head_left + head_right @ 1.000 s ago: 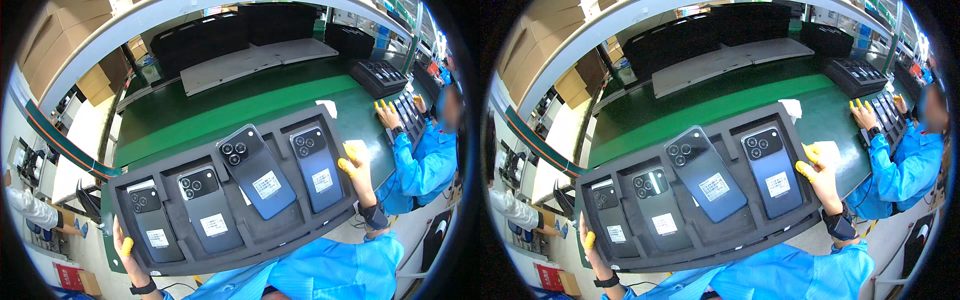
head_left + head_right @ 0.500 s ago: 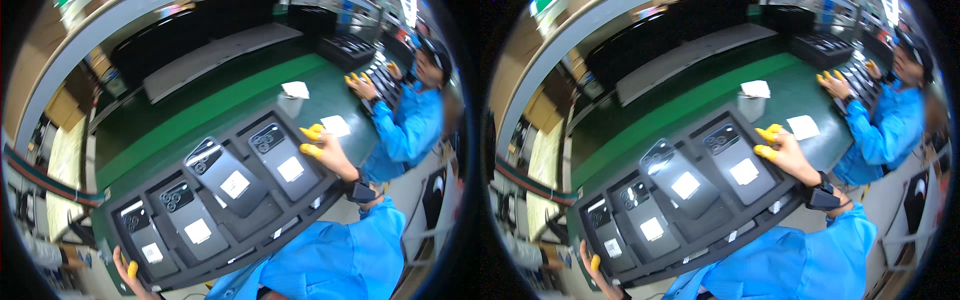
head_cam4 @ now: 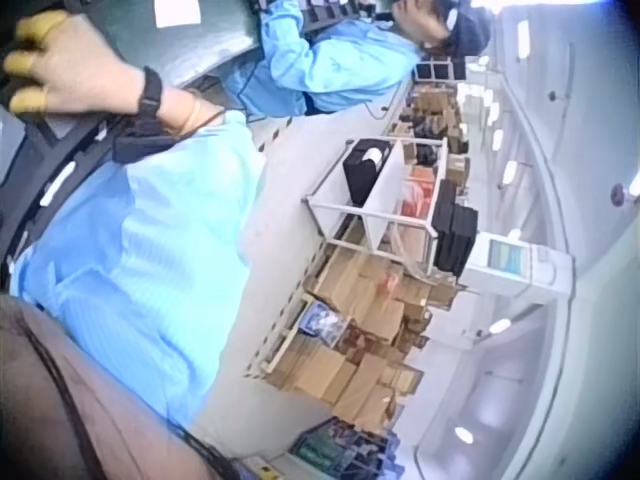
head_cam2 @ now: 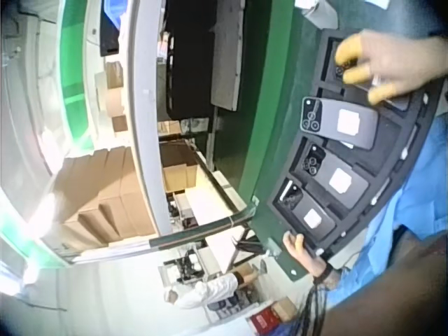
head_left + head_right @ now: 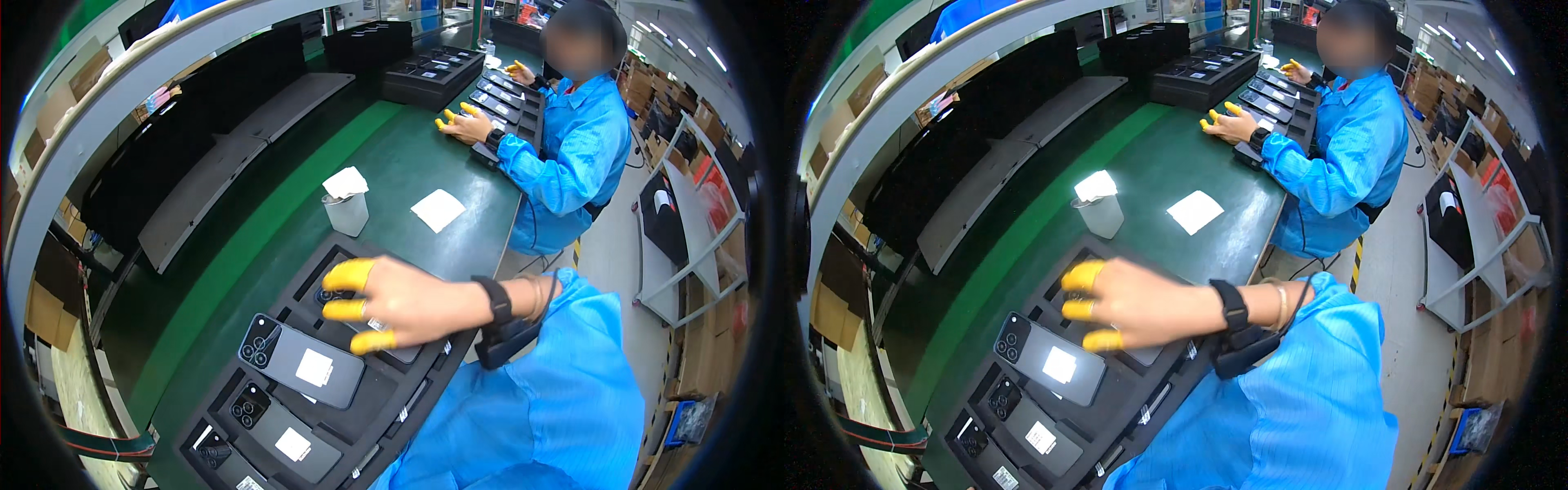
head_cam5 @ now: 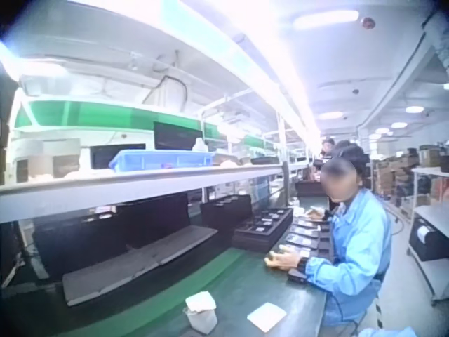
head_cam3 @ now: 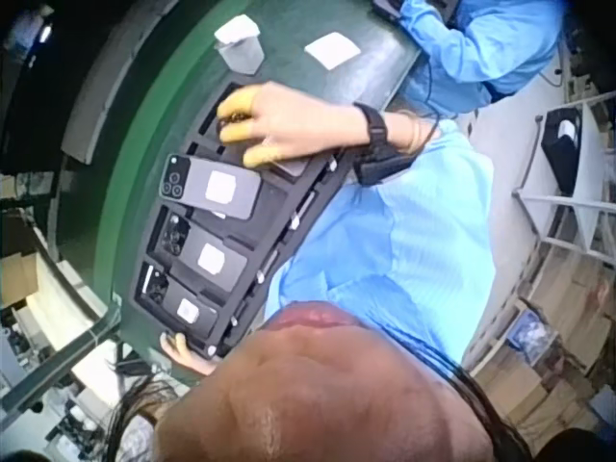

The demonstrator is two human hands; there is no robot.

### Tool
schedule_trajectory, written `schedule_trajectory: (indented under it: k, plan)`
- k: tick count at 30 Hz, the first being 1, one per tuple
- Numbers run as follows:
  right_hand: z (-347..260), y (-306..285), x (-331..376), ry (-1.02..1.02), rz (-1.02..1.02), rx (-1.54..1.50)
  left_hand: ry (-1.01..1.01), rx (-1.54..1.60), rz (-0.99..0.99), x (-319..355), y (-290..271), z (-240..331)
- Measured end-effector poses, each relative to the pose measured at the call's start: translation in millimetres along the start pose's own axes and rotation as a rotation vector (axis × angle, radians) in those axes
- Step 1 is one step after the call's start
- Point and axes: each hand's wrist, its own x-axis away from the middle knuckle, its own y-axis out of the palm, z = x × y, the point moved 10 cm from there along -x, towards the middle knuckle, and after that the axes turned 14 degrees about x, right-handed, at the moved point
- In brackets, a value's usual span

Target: Cleaning and inspecting the back and camera modules of multiple smartphones using a cloth and arranging them in a tray.

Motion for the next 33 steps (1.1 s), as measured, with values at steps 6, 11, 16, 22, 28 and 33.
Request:
schedule_trajectory:
  k: [6, 11, 16, 22, 28, 33]
  plan:
    - [-37, 54, 7, -0.138, -0.183, 0.113, 0.006, -0.007, 0.028, -2, -4, 2]
    - [-45, 51, 4, -0.103, -0.195, 0.054, 0.013, 0.113, 0.063, 12, 3, 14]
    - [-50, 49, 7, -0.121, -0.247, 0.002, 0.011, 0.098, 0.03, 4, 0, 5]
    - [-67, 45, 8, -0.194, -0.296, 0.053, 0.062, 0.284, -0.08, -11, -5, -14]
    - [-64, 35, -1, -0.147, -0.232, 0.11, 0.063, 0.3, -0.025, -7, -8, -11]
    - [-79, 51, 4, -0.253, -0.327, 0.062, 0.053, 0.323, -0.062, -9, 2, -9]
